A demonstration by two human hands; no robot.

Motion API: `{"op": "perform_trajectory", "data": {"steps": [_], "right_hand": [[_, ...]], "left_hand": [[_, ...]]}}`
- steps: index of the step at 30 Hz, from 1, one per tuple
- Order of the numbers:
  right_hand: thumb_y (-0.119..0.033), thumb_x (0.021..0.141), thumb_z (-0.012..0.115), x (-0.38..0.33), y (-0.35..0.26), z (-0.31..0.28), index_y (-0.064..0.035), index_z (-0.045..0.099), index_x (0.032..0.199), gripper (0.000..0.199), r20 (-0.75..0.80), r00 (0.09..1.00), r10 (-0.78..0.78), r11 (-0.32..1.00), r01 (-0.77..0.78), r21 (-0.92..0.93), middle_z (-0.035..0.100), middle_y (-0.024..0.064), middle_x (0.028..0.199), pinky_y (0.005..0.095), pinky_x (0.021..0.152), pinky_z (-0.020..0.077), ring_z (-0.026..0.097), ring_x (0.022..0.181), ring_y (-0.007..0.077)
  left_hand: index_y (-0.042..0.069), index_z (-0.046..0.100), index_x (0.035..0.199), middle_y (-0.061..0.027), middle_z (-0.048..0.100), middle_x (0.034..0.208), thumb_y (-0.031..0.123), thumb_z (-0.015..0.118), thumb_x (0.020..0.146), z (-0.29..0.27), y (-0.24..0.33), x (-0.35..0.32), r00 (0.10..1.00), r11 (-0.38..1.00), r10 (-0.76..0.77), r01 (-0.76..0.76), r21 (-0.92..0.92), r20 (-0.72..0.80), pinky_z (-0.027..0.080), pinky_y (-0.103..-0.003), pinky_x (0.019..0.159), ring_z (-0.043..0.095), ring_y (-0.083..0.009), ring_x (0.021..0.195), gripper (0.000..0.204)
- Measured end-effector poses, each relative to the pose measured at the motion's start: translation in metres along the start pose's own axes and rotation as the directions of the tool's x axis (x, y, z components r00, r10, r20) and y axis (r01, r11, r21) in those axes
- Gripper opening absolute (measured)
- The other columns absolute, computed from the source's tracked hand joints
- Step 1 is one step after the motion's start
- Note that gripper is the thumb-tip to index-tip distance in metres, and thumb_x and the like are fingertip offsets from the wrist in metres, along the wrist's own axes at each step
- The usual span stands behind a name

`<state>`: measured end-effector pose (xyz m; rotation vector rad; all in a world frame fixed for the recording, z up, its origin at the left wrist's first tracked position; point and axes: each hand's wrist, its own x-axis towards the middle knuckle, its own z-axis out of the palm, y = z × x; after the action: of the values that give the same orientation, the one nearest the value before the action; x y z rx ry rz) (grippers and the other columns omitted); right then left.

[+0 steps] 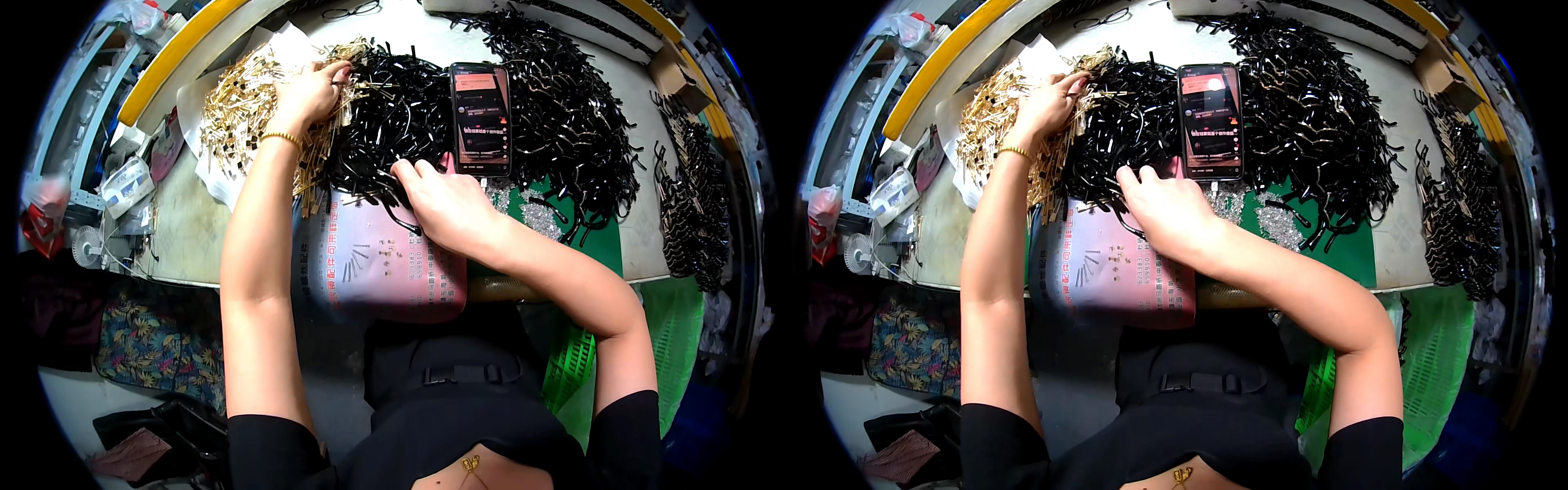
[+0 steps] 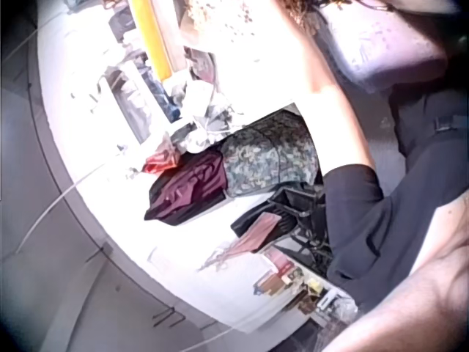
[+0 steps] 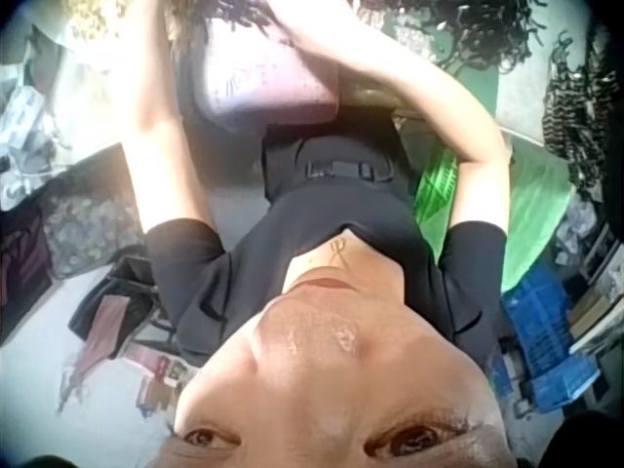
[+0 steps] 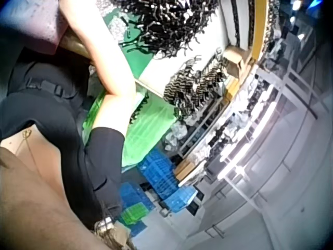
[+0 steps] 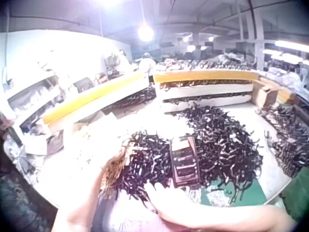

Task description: The person assembles eyeglasses by hand, repeatedly picking up black plastic frames and inserting small metal screws into the hinge areas. The person uses a small screwdriver to tighten the screws and then places the assembled glasses on the table. The process is repeated multiple times with different frames.

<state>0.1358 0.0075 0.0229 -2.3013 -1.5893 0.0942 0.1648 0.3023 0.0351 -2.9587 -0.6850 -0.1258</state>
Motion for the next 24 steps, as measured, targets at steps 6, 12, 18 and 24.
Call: {"op": "perform_trajectory", "data": {"steps": [6,12,18,24], "right_hand": [[-0.006,0.090,0.056,0.003,0.009,-0.003,-0.0021,0.052,0.115,0.026,-0.075,0.997,-0.002,0.999,0.005,0.038,0.068,0.0164,0.088,0.0481,0.063,0.0570,0.070,0.074,0.0362],[-0.013,0.090,0.063,0.007,0.012,-0.009,0.0038,0.055,0.094,0.019,-0.027,0.997,0.073,0.989,-0.069,0.129,0.066,0.0188,0.086,0.0487,0.064,0.0581,0.070,0.073,0.0396],[-0.020,0.093,0.063,0.006,0.017,-0.021,0.0049,0.057,0.093,0.026,-0.024,0.996,0.088,0.955,-0.078,0.285,0.059,0.0243,0.104,0.0520,0.078,0.0542,0.066,0.086,0.0436],[-0.023,0.093,0.064,-0.020,0.014,-0.066,0.0049,0.060,0.098,0.029,0.275,0.947,0.167,0.762,-0.301,0.573,0.065,0.0218,0.087,0.0419,0.072,0.0511,0.066,0.078,0.0299]], "left_hand": [[0.028,0.063,0.131,-0.0108,0.060,0.127,0.039,0.047,0.106,0.022,-0.014,-0.059,0.883,0.954,0.128,-0.234,-0.188,-0.451,0.037,-0.060,0.103,0.059,-0.0270,0.120,0.032],[0.015,0.062,0.126,-0.0124,0.056,0.125,0.027,0.054,0.103,0.029,0.004,-0.122,0.858,0.963,0.071,-0.192,-0.191,-0.509,0.028,-0.062,0.115,0.054,-0.0318,0.122,0.027],[0.009,0.060,0.125,-0.0153,0.055,0.121,0.019,0.057,0.102,0.028,0.013,-0.168,0.863,0.914,0.070,-0.256,-0.314,-0.500,0.042,-0.046,0.101,0.053,-0.0343,0.113,0.026],[0.008,0.063,0.120,-0.0163,0.057,0.118,0.011,0.057,0.100,0.011,0.025,-0.200,0.913,0.838,0.036,-0.249,-0.485,-0.407,0.043,-0.044,0.099,0.054,-0.0354,0.111,0.021]]}}
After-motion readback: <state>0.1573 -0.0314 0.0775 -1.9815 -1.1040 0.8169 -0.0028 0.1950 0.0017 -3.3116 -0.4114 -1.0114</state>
